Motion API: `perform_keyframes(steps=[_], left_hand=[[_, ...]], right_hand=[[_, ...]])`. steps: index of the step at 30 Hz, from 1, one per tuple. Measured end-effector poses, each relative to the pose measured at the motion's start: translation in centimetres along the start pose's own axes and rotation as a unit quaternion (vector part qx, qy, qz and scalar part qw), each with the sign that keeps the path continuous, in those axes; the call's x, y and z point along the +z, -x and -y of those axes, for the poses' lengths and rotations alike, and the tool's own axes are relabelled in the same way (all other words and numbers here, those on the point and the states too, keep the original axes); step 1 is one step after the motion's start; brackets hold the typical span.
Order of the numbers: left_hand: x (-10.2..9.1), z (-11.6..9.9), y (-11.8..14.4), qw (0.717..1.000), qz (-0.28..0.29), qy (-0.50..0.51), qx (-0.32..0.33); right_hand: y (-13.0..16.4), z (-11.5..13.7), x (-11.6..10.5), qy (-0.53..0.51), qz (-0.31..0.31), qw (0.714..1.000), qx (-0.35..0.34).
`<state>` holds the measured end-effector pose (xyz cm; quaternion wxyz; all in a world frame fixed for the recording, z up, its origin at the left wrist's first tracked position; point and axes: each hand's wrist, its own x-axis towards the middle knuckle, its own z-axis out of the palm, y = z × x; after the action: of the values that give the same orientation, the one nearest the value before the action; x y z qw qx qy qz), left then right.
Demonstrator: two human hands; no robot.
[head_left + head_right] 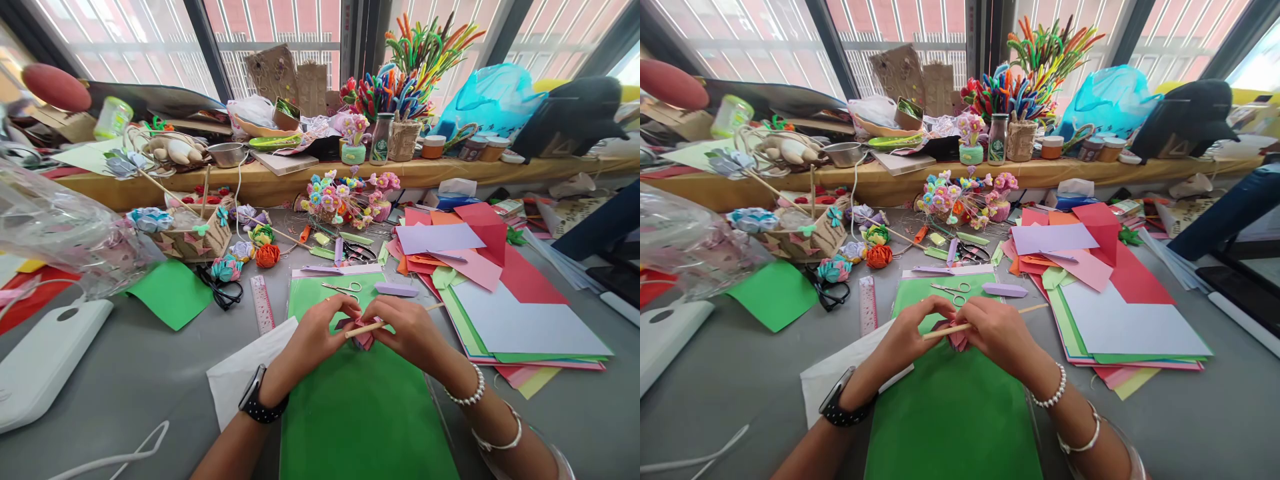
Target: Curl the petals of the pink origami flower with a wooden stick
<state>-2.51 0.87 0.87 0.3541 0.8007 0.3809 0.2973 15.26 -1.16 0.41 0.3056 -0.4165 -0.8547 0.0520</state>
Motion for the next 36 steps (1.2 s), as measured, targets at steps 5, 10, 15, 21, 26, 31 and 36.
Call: perform_keyframes(steps=[5,10,15,21,26,31,36], left_hand=[[-0.33,-0.05,0.18,0.999,-0.007,-0.017,0.037],[-0.06,0.40,0.69,0.987,-0.045,-0.111,0.106],[0.25,0.44,0.89,0.972,-0.079,-0.150,0.163],[0.42,0.16,0.78,0.968,-0.086,-0.166,0.168],[0.09,0.48,0.86,0.975,-0.066,-0.152,0.145],[-0.15,0.75,0.86,0.983,-0.058,-0.117,0.127],[0.06,0.74,0.84,0.985,-0.054,-0.107,0.120]], right_hand=[[-0.06,0.09,0.03,-0.007,-0.053,0.997,-0.057],[0.05,0.36,0.16,0.031,-0.099,0.989,-0.106],[-0.08,0.53,-0.26,0.031,-0.111,0.990,-0.086],[-0.15,0.57,-0.51,0.055,-0.115,0.988,-0.088],[0.16,0.52,-0.12,0.078,-0.132,0.981,-0.122],[0.22,0.47,0.05,0.063,-0.129,0.983,-0.115],[0.07,0.19,-0.27,0.047,-0.099,0.986,-0.129]])
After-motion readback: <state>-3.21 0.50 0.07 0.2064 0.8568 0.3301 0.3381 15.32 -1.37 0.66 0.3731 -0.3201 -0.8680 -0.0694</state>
